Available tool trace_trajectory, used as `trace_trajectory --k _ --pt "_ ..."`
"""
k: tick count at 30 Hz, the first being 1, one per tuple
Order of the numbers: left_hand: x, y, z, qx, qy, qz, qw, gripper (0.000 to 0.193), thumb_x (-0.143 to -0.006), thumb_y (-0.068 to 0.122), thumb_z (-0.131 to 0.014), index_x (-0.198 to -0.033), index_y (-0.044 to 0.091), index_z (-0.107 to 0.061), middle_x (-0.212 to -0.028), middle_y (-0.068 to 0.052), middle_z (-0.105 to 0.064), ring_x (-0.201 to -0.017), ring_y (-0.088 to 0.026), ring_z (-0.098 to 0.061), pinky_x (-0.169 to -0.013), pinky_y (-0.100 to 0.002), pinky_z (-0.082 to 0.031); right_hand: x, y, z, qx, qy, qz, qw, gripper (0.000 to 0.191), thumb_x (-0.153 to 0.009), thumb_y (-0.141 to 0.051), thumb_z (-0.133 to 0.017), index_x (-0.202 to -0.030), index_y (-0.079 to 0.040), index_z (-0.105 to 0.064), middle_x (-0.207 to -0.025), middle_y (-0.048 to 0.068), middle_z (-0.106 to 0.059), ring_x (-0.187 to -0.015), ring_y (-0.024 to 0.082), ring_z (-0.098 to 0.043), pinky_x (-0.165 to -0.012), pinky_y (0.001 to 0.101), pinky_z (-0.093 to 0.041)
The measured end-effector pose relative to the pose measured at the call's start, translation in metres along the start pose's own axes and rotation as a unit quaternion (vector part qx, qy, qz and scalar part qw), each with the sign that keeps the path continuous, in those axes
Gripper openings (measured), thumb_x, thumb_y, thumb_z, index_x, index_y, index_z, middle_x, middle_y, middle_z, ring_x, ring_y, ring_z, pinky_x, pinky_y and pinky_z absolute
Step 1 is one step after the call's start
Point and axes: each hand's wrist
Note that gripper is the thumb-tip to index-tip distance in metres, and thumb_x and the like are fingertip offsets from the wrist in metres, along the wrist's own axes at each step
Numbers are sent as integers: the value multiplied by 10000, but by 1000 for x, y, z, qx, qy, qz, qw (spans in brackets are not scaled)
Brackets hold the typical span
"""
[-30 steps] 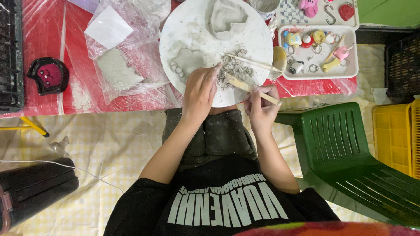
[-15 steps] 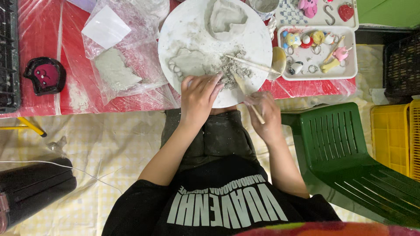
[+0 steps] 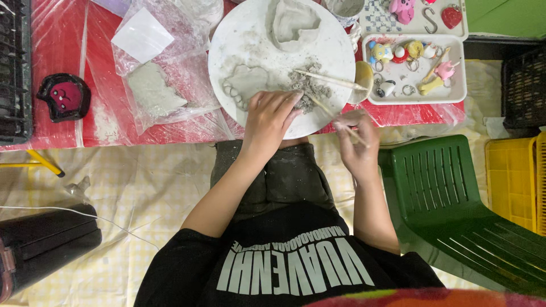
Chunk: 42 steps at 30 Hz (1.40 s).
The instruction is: The person sits at a work table and mixes clay slip with wooden sticks on a plate, then presses the clay mixture by hand into a foot-shaped mold on the plate and forms small clay pieces, adding more dry clay and working it with the sticks.
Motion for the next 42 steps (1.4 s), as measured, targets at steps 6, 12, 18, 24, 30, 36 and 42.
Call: trace_trajectory --k 6,12,18,24,30,36,42 --pt "-7 -9 6 22 -54 -12 998 414 -945 289 -770 -1300 105 -663 -1185 -41 -716 -1142 -233 -636 -1131 -443 -395 7 4 4 -8 -7 -8 1000 66 -1029 65 -627 -1055 25 -582 -1039 147 -648 -937 188 -624 -845 299 -509" --pt "-5 -10 6 24 -40 -21 999 466 -940 285 -764 -1347 89 -649 -1251 -56 -693 -1181 -244 -636 -1200 -479 -352 6 20 -2 -260 112 -246 927 82 -1100 -86 -522 -1018 -92 -515 -848 65 -629 -648 109 -560 -545 253 -436" --pt "-4 -19 11 39 -43 -25 998 426 -958 278 -766 -1318 82 -650 -1270 -53 -690 -1199 -241 -641 -1231 -491 -359 1 28 6 -310 117 -324 886 129 -1113 -119 -527 -986 -101 -508 -784 46 -600 -587 85 -517 -456 230 -356" --pt "0 -26 8 21 -35 -44 998 439 -945 310 -773 -1317 105 -663 -1258 -52 -694 -1198 -237 -652 -1183 -472 -422 11 18 11 -238 150 -228 932 94 -1113 -112 -533 -1025 -87 -513 -762 50 -588 -552 79 -489 -454 241 -363" --pt "4 -27 9 45 -4 -38 998 464 -953 292 -797 -1355 109 -655 -1254 -62 -702 -1178 -255 -661 -1074 -430 -520 19 5 6 44 81 -67 994 114 -1095 -15 -585 -999 -20 -524 -898 113 -678 -702 113 -607 -603 252 -467" --pt "18 -4 15 51 4 66 997 563 -938 270 -804 -1424 93 -580 -1299 -123 -664 -1199 -314 -644 -1063 -458 -505 21 -15 -12 91 27 26 995 80 -1017 41 -639 -1002 28 -561 -939 179 -671 -796 191 -623 -720 313 -500" --pt "16 -2 20 90 6 68 994 582 -919 220 -805 -1435 111 -560 -1334 -106 -676 -1198 -309 -651 -1046 -439 -511 12 -18 -6 16 47 -11 999 72 -1065 40 -595 -1013 17 -550 -943 149 -686 -830 179 -633 -778 295 -504"
Point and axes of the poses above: each hand's wrist, its own x-axis away from the middle knuckle, its own z-axis out of the back of the hand, y = z × x
